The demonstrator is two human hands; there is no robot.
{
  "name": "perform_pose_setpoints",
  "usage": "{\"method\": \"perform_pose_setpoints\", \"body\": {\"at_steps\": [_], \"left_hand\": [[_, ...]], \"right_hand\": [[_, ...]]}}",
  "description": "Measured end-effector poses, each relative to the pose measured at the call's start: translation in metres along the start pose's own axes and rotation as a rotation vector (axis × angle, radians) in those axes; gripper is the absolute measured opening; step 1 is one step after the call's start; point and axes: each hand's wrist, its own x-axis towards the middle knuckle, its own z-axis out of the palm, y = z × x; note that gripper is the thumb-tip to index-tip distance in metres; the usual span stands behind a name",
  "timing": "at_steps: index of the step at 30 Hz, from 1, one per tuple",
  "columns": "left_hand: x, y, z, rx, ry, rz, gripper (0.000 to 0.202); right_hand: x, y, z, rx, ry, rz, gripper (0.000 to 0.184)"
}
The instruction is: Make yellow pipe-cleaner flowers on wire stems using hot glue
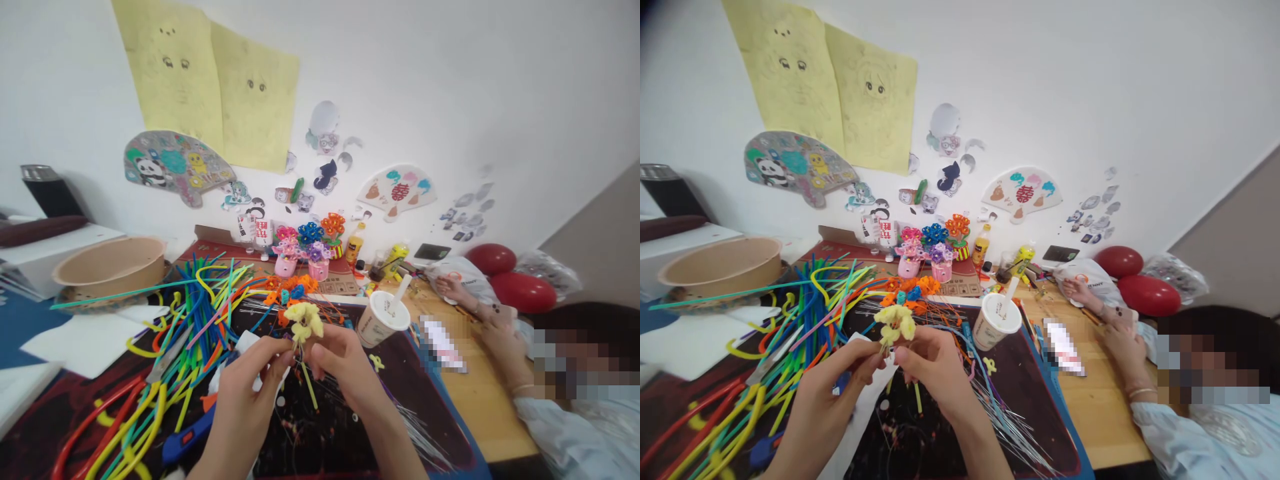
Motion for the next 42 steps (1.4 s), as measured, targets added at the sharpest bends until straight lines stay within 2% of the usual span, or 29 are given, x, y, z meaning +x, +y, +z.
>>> {"method": "perform_pose_setpoints", "body": {"at_steps": [3,10,15,22,29,42], "left_hand": [[0.001,0.001,0.001,0.027,-0.001,0.035,0.018],[-0.001,-0.005,0.004,0.143,-0.006,0.104,0.017],[-0.004,-0.009,0.005,0.207,-0.024,0.136,0.016],[-0.005,-0.014,0.005,0.304,-0.076,0.160,0.016],[-0.006,-0.018,0.006,0.339,-0.103,0.159,0.020],[-0.007,-0.018,0.012,0.340,-0.107,0.174,0.021]], "right_hand": [[0.001,0.001,0.000,0.035,-0.046,0.005,0.040],[0.005,0.000,0.005,0.073,0.019,0.063,0.038],[0.009,0.003,0.012,0.151,0.130,0.087,0.033],[0.013,0.010,0.018,0.171,0.218,0.125,0.035],[0.012,0.022,0.015,0.210,0.205,0.118,0.036],[0.006,0.024,0.009,0.286,0.180,0.089,0.029]]}}
